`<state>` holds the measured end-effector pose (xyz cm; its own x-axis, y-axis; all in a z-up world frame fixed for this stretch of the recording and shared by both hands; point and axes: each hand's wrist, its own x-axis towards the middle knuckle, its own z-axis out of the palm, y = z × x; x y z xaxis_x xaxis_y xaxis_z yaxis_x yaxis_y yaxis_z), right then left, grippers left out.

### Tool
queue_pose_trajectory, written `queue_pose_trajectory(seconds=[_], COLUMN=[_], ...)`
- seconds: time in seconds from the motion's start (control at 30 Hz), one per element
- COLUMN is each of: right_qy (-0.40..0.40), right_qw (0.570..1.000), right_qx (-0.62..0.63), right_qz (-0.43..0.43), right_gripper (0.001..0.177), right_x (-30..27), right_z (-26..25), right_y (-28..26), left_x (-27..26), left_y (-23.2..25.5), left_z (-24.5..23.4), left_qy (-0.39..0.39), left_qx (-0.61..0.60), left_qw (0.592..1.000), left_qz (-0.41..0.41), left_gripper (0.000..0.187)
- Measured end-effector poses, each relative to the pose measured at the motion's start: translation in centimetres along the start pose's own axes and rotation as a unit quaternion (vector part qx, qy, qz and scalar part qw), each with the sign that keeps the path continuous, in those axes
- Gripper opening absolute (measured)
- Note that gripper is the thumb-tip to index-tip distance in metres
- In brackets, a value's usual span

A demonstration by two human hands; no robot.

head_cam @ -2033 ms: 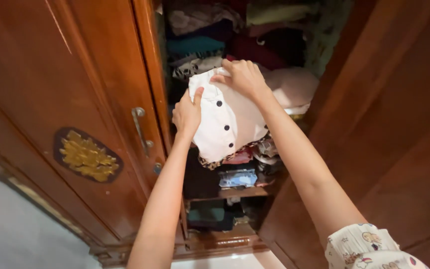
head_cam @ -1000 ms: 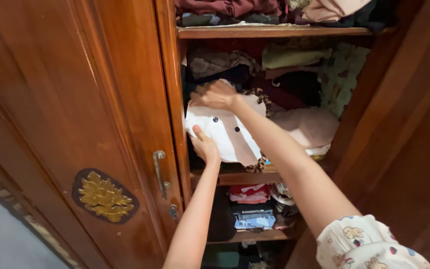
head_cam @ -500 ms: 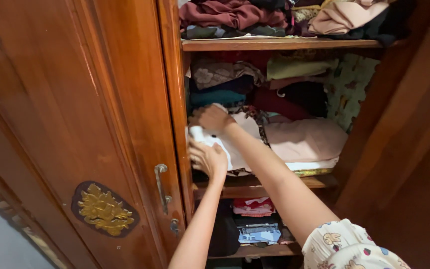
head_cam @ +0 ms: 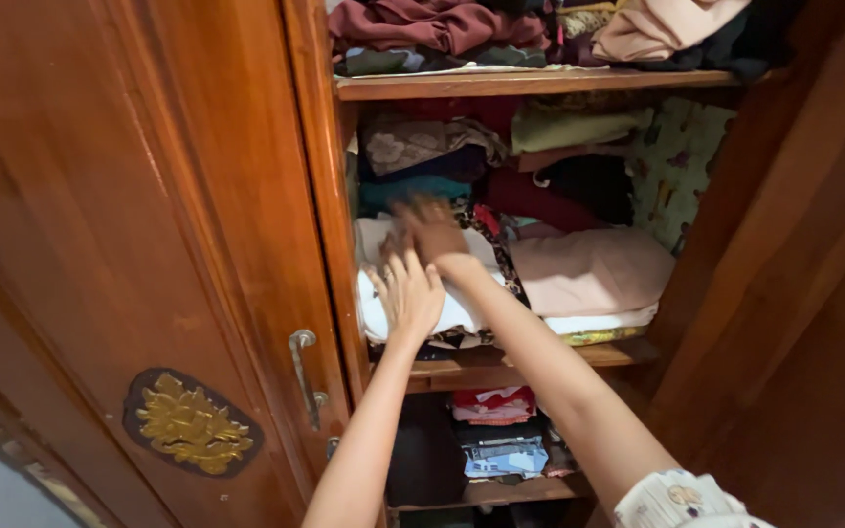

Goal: The person picks up a white shirt and a lace garment from a bed and places them onto a shelf inside a wooden wardrobe.

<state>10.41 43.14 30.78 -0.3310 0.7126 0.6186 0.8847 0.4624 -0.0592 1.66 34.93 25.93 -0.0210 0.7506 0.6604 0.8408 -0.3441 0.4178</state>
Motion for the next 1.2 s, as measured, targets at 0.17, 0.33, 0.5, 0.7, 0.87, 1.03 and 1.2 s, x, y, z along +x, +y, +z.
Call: queue_pose_trajectory(seconds=[0.17, 0.33, 0.5, 0.7, 0.87, 1.03, 1.2], right_qy=[-0.025, -0.064, -0.160, -0.228, -0.271, -0.339, -0.134], right_qw=[0.989, 0.979, 0.954, 0.932, 0.915, 0.897, 0.978], right_qx=[-0.007, -0.017, 0.025, 0.042, 0.037, -0.052, 0.005], right_qz=[0.146, 0.192, 0.253, 0.277, 0.298, 0.278, 0.161], right_gripper=[0.069, 0.072, 0.078, 0.084, 0.085, 0.085, 0.049], right_x=[-5.1, -7.7, -7.4, -6.4, -6.2, -3.9, -2.4], right_z=[-0.5, 0.6, 2.3, 0.2, -1.8, -3.6, 1.2], right_y=[4.0, 3.4, 3.4, 2.5, 1.3, 1.0, 4.4], left_x=[1.5, 3.2, 4.9, 6.9, 7.8, 9.4, 11.8], left_y=[-2.0, -3.6, -4.2, -4.4, -2.8, -5.8, -10.7], left_z=[0.8, 2.1, 4.3, 5.4, 3.3, 7.7, 17.5], left_qy=[-0.115, -0.243, -0.315, -0.356, -0.345, -0.199, 0.046], left_qx=[0.077, 0.152, 0.152, 0.206, 0.191, 0.151, 0.262], left_qw=[0.989, 0.956, 0.923, 0.900, 0.901, 0.936, 0.963], left_qz=[-0.044, -0.068, -0.159, -0.145, -0.183, -0.247, 0.048], left_gripper=[0.060, 0.064, 0.069, 0.077, 0.075, 0.097, 0.058])
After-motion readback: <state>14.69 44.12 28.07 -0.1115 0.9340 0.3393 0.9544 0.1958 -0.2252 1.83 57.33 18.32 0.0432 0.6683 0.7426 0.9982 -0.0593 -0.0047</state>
